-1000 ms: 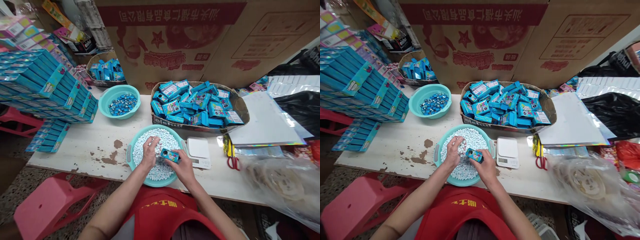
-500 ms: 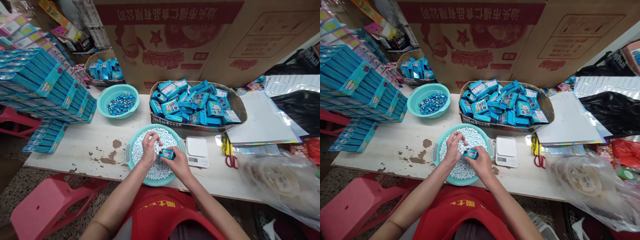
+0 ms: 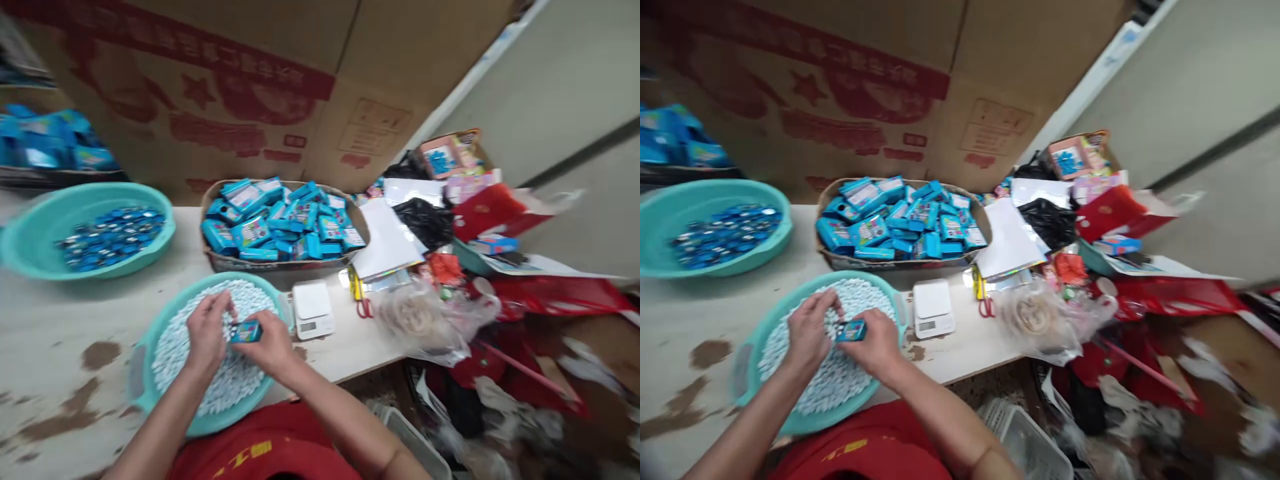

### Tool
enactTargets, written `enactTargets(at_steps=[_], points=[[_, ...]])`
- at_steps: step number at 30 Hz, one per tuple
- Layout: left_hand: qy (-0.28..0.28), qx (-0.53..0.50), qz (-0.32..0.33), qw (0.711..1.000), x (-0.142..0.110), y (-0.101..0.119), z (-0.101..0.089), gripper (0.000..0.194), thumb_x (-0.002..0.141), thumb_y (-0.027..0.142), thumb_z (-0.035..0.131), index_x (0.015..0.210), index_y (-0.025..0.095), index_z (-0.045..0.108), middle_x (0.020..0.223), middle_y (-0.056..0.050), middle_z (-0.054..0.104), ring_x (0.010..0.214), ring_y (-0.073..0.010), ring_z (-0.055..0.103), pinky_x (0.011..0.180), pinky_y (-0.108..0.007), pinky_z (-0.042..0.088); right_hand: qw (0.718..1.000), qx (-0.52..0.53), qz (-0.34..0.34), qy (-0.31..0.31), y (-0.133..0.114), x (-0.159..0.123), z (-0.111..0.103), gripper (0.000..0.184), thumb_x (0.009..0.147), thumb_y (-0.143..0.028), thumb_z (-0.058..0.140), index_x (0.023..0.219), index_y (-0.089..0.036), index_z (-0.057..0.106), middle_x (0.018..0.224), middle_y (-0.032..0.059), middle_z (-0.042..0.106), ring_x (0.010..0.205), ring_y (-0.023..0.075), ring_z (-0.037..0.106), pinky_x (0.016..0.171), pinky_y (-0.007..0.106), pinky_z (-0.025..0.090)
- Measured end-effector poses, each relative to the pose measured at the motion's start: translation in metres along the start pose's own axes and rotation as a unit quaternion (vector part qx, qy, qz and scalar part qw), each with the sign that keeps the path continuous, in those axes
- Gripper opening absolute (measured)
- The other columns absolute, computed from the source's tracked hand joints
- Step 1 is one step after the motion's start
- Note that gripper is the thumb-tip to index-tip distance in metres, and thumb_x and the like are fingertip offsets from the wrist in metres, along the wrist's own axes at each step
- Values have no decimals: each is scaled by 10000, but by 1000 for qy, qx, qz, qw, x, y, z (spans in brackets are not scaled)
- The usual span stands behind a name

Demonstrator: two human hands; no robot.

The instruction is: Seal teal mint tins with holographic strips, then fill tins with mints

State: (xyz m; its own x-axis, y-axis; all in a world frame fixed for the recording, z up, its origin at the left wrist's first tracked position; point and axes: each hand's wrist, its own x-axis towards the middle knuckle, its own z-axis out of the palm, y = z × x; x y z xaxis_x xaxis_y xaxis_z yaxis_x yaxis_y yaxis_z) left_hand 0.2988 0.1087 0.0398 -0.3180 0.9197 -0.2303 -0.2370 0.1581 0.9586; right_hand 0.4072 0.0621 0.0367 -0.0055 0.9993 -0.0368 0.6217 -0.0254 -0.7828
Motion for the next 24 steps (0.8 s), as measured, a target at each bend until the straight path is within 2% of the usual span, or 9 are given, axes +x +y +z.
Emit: enactTargets(at_steps=[3,10,15,21,24], points=[[-7,-22,-8,1000,1,3,7,275,651,387,704,630,157,555,562,42,526,518,-96,478,503,-224,412,1000,-2,-15,-15,2,4,0,390,582,-315,815,929,-245,650,871,-10,659,851,187,620,756,279,464],[8,-33,-17,999,-9,22,13,282,627,380,721,608,157,550,542,47,514,505,-94,461,478,-228,398,1000,12,-8,19,-8,3,-7,419,537,-302,851,898,-240,646,864,-11,647,855,192,614,764,289,457],[3,-34,4,999,-9,17,14,274,632,379,730,633,155,573,541,42,537,516,-103,484,500,-238,426,999,30,-4,40,-7,4,-7,420,550,-320,844,914,-239,649,869,-11,650,846,184,618,757,282,458],[12,-36,2,999,-10,14,16,267,619,371,745,670,156,595,553,42,560,526,-99,501,501,-221,431,999,40,-6,34,-3,2,-9,415,534,-279,846,901,-241,655,859,-13,655,842,186,617,742,277,460],[2,-35,-3,999,-11,13,16,263,616,361,745,672,154,592,534,48,545,490,-82,474,455,-197,394,998,41,7,41,-2,2,-9,377,543,-286,838,868,-236,653,837,-14,646,805,179,613,717,274,461]])
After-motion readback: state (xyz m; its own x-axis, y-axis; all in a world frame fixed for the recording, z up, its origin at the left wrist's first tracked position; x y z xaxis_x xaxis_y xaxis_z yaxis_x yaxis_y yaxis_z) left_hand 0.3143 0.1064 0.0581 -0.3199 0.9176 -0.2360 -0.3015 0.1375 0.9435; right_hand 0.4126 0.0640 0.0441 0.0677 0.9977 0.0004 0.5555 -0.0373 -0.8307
